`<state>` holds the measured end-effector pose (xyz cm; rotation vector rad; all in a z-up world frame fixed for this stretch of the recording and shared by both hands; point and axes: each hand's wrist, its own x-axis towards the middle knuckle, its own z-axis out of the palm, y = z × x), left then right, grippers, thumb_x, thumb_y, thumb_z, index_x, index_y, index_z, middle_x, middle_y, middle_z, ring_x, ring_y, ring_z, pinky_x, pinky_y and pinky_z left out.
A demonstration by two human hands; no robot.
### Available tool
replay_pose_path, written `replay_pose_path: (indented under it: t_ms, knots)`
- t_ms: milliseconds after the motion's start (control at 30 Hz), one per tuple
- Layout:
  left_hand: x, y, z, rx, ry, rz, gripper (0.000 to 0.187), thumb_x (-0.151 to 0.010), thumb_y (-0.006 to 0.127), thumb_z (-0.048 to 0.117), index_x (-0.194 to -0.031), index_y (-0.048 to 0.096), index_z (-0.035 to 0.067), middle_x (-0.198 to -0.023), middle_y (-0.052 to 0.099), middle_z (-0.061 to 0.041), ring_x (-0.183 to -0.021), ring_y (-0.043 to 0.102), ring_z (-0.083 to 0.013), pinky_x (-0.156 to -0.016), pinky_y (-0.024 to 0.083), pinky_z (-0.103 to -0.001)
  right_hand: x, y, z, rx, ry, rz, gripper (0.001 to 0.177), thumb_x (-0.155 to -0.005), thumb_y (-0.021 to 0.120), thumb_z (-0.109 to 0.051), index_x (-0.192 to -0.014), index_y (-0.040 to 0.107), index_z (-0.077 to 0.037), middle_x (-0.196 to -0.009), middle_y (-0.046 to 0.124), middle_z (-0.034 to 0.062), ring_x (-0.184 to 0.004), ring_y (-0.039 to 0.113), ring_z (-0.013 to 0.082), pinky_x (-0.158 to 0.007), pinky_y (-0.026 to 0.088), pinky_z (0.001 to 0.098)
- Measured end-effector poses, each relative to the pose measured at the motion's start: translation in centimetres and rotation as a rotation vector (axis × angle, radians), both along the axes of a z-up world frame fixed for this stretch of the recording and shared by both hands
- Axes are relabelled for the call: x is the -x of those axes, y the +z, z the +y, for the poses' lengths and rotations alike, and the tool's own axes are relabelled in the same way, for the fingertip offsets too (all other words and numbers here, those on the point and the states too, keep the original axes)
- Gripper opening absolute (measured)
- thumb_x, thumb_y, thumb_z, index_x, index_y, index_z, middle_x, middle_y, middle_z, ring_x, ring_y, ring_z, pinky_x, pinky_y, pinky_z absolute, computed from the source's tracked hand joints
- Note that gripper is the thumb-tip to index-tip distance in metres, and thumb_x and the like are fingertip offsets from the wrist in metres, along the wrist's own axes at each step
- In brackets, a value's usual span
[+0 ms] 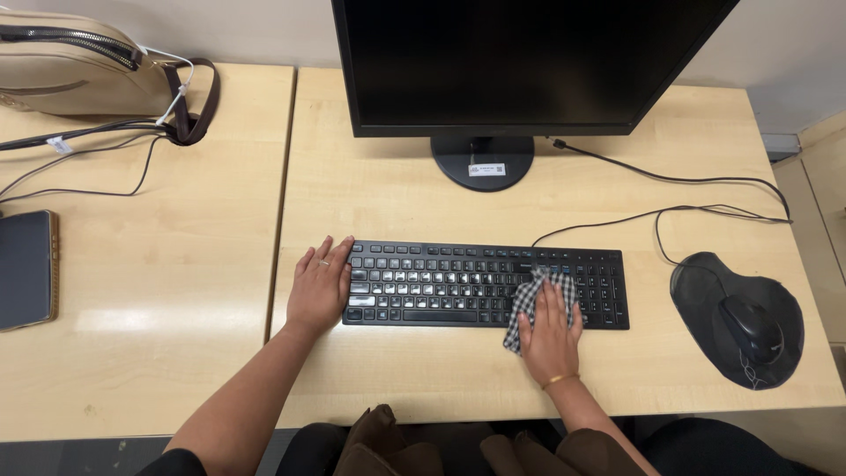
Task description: The person cleans multiple computer monitors, keyboards, computer mice, and desk surfaces using a checkered cloth.
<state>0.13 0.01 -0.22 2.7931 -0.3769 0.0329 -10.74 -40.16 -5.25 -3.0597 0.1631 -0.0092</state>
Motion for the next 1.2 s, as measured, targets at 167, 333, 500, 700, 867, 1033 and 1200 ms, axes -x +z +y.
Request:
replay_pose_path:
  t_ms: [167, 333, 500, 700, 867, 1033, 1200]
  knots:
    - [-0.1, -0.1, 0.0, 0.003, 0.004, 0.005, 0.049, -0.106, 0.035, 0.029, -0.153, 0.041, 0.017, -0.143, 0.058, -0.007, -0.148, 0.035, -0.0231, -0.123, 0.02, -0.044, -6.3, 2.8, 0.4, -0.103, -0.051, -0.004, 0.059, -0.105, 0.031, -0.04, -0.155, 0.039, -0.01, -0.166, 0.027, 0.0079, -0.154, 0.014, 0.0232, -0.121, 0.0, 0.0561]
    - [-0.1, 0.0, -0.1, 0.015, -0.004, 0.0, 0.049, -0.105, 0.035, 0.028, -0.152, 0.041, 0.016, -0.144, 0.058, -0.007, -0.148, 0.036, -0.0236, -0.123, 0.019, -0.045, -5.7, 3.4, 0.5, -0.112, -0.059, -0.078, 0.053, -0.105, 0.035, -0.037, -0.149, 0.05, -0.011, -0.165, 0.034, 0.0081, -0.155, 0.019, 0.0256, -0.122, 0.003, 0.0563]
    - [-0.1, 0.1, -0.1, 0.014, 0.006, 0.002, 0.049, -0.105, 0.035, 0.029, -0.152, 0.041, 0.017, -0.145, 0.057, -0.005, -0.148, 0.036, -0.0227, -0.123, 0.02, -0.044, 1.6, 0.7, 0.3, -0.054, -0.029, -0.13, 0.052, -0.103, 0.037, -0.037, -0.143, 0.054, -0.008, -0.162, 0.039, 0.0085, -0.156, 0.024, 0.0254, -0.125, 0.005, 0.0546]
    - [0.0, 0.0, -0.1, 0.013, 0.004, 0.001, 0.049, -0.106, 0.034, 0.03, -0.153, 0.04, 0.017, -0.145, 0.057, -0.006, -0.147, 0.036, -0.0231, -0.122, 0.02, -0.044, 3.6, 0.1, 0.1, -0.01, -0.025, -0.087, 0.056, -0.101, 0.035, -0.045, -0.142, 0.052, -0.01, -0.163, 0.037, 0.0062, -0.156, 0.022, 0.0227, -0.126, 0.008, 0.0498]
    - [0.0, 0.0, 0.1, 0.016, 0.002, -0.009, 0.049, -0.106, 0.035, 0.029, -0.152, 0.041, 0.017, -0.144, 0.058, -0.007, -0.147, 0.036, -0.0236, -0.123, 0.02, -0.045, -3.8, 1.0, 0.0, -0.079, 0.044, -0.054, 0.069, -0.108, 0.023, -0.049, -0.16, 0.027, -0.004, -0.169, 0.022, 0.0111, -0.155, 0.015, 0.0245, -0.124, 0.004, 0.0451]
    - [0.0, 0.2, 0.0, 0.023, 0.004, 0.004, 0.049, -0.106, 0.036, 0.029, -0.152, 0.042, 0.016, -0.142, 0.06, -0.007, -0.148, 0.037, -0.0238, -0.124, 0.02, -0.045, -7.6, 1.8, -1.0, -0.032, 0.012, 0.116, 0.072, -0.104, 0.018, -0.053, -0.162, 0.016, -0.01, -0.169, 0.014, 0.0082, -0.156, 0.007, 0.0209, -0.123, 0.003, 0.0416]
    - [0.0, 0.1, -0.1, 0.001, 0.015, 0.03, 0.049, -0.106, 0.036, 0.028, -0.153, 0.041, 0.017, -0.14, 0.06, -0.007, -0.149, 0.036, -0.0232, -0.124, 0.02, -0.044, -6.3, 0.8, -8.6, -0.061, -0.244, -0.083, 0.071, -0.103, 0.028, -0.047, -0.161, 0.024, -0.005, -0.171, 0.02, 0.0119, -0.159, 0.014, 0.0221, -0.126, 0.009, 0.0456]
